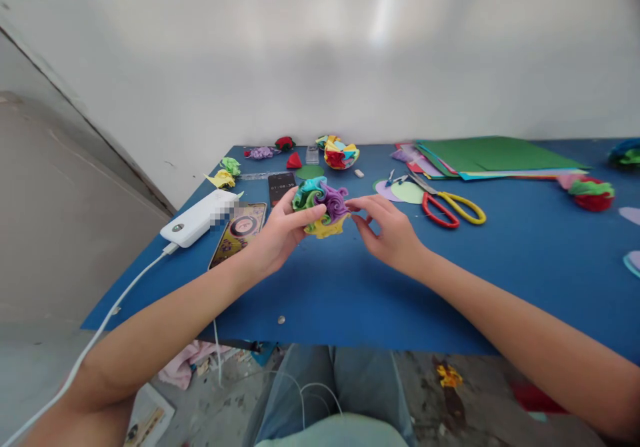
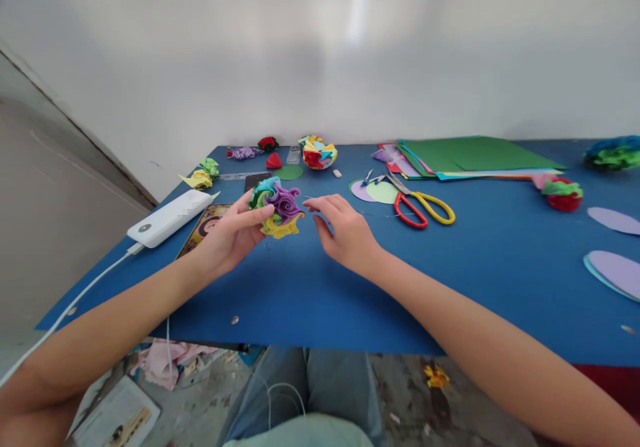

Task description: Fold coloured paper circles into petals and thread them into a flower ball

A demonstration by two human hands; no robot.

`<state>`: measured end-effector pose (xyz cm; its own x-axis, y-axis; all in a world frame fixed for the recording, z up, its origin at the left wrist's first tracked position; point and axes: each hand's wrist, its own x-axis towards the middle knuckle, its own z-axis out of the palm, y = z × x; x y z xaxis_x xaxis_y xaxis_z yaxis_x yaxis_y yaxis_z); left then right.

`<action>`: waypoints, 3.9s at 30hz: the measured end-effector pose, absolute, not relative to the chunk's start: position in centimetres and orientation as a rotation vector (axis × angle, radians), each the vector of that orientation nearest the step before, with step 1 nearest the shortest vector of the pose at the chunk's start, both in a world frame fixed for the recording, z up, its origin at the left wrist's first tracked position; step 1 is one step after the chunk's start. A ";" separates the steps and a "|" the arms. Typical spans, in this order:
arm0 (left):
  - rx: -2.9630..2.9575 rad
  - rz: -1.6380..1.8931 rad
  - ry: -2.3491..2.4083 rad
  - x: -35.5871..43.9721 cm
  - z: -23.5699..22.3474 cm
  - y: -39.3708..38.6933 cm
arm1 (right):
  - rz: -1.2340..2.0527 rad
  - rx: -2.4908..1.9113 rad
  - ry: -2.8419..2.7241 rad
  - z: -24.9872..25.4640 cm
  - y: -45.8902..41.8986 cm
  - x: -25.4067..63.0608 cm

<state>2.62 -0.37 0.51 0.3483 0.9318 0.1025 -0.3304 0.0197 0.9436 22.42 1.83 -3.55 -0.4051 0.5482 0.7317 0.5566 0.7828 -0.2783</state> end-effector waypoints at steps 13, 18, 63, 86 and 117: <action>1.011 1.015 0.607 2.6 -0.1 0.3 | -0.089 -0.766 -2.257 -3.6 1.5 22.4; 0.968 1.008 0.603 2.2 -0.3 0.7 | -0.126 -0.737 -2.289 -3.5 1.4 22.4; 0.891 0.921 0.724 3.1 -0.4 0.3 | 0.175 -1.505 -2.286 -0.6 20.6 12.3; 0.909 0.996 0.609 2.1 0.8 0.6 | 0.180 -1.189 -2.085 -0.8 15.9 17.3; 1.135 0.758 0.518 0.6 0.0 1.7 | 1.221 -1.056 -2.165 -0.9 8.9 30.2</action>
